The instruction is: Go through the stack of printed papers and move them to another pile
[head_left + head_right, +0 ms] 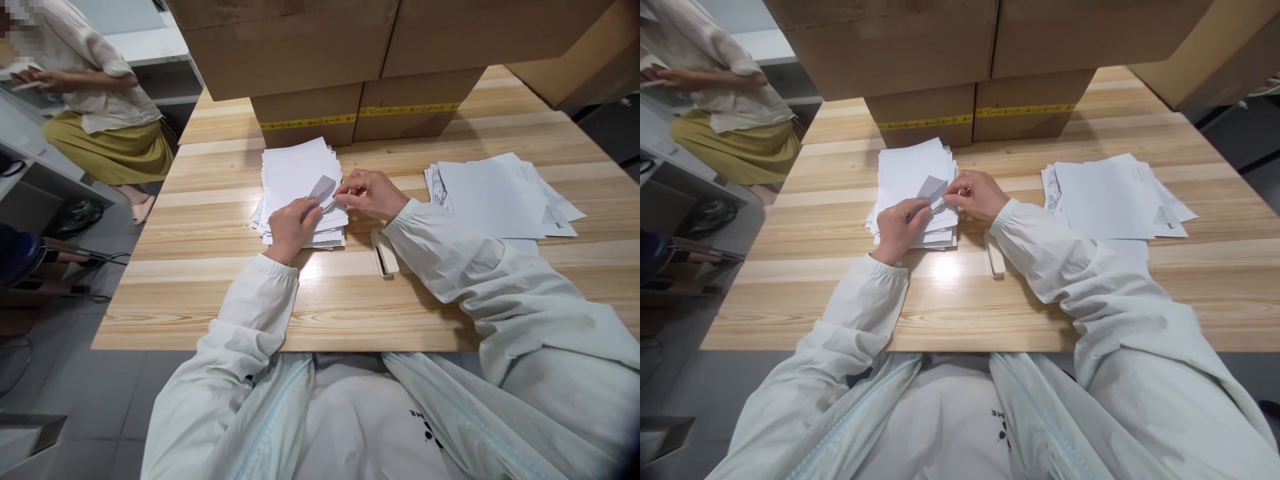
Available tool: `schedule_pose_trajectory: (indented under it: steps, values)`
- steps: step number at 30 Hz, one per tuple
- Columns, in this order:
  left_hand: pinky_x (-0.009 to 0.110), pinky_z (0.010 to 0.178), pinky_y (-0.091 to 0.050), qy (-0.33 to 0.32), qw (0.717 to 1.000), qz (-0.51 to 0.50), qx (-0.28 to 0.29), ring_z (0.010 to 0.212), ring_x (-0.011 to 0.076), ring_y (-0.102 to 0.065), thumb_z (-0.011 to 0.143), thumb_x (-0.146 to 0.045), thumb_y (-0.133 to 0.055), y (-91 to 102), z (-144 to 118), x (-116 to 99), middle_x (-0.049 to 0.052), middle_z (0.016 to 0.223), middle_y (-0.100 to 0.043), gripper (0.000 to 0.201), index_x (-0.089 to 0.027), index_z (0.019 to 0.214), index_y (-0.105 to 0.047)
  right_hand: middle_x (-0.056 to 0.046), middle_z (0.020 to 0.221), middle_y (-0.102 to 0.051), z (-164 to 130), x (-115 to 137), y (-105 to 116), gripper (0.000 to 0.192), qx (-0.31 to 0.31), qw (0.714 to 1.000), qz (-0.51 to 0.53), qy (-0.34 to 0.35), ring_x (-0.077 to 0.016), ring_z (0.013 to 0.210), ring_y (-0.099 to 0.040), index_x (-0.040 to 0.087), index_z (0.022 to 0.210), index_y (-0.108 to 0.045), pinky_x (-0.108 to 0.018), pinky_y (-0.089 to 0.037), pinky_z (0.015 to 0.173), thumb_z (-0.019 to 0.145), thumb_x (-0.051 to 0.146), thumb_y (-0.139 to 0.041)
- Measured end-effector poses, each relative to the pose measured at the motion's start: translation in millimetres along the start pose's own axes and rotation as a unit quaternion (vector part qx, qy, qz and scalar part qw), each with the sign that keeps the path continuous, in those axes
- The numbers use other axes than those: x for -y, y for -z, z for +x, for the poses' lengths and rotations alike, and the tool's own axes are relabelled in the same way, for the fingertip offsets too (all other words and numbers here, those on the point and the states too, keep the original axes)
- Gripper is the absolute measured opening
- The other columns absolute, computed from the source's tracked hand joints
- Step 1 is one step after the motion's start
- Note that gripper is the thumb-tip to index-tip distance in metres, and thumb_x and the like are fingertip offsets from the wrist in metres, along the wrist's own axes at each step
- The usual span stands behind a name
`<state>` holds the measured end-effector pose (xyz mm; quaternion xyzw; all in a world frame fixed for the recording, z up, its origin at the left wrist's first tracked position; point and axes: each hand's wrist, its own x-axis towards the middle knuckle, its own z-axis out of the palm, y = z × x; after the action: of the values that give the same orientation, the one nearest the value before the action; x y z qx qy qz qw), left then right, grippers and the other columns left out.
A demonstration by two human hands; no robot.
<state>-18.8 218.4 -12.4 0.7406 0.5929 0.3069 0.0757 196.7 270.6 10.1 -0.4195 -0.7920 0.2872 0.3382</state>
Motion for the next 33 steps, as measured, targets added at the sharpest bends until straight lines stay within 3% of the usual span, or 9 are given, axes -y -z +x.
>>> schedule_pose_trajectory:
  steps: [6,19,28,33]
  values:
    - [0.029,0.073,-0.045,0.016,1.0,-0.004,-0.018,0.087,0.0198,-0.072,0.095,-0.032,-0.063,-4.4,3.2,5.1,0.001,0.103,-0.081,0.02,-0.029,0.101,-0.081,-0.003,0.08,-0.065,4.2,-2.5,-0.2,0.023,-0.004,0.999,0.052,-0.009,-0.0138,0.07,-0.054,0.02,0.083,-0.082,-0.03,-0.043,0.067,0.078,0.041,-0.076]
    - [0.03,0.073,-0.045,0.022,1.0,-0.008,-0.018,0.086,0.0201,-0.072,0.091,-0.033,-0.068,-5.4,5.7,6.4,0.0,0.101,-0.081,0.016,-0.03,0.097,-0.082,-0.003,0.082,-0.068,11.3,3.2,-2.8,0.015,0.006,0.997,0.066,-0.026,-0.0141,0.074,-0.057,0.018,0.076,-0.079,-0.028,-0.043,0.068,0.078,0.031,-0.073]
    - [0.03,0.072,-0.043,0.008,1.0,0.012,-0.017,0.091,0.0209,-0.073,0.094,-0.031,-0.064,-6.5,5.8,7.2,0.002,0.105,-0.081,0.019,-0.028,0.101,-0.081,-0.003,0.086,-0.073,8.3,6.2,-4.1,0.023,0.022,0.988,0.15,-0.043,-0.0142,0.075,-0.061,0.017,0.089,-0.079,-0.028,-0.047,0.072,0.08,0.036,-0.071]
    - [0.031,0.065,-0.039,-0.019,0.999,0.044,-0.008,0.083,0.0207,-0.072,0.095,-0.034,-0.061,-4.3,2.3,0.7,0.003,0.101,-0.08,0.021,-0.026,0.1,-0.08,-0.004,0.094,-0.076,6.7,4.2,-3.8,0.024,0.024,0.985,0.164,-0.053,-0.0155,0.079,-0.064,0.019,0.091,-0.079,-0.029,-0.05,0.074,0.08,0.038,-0.072]
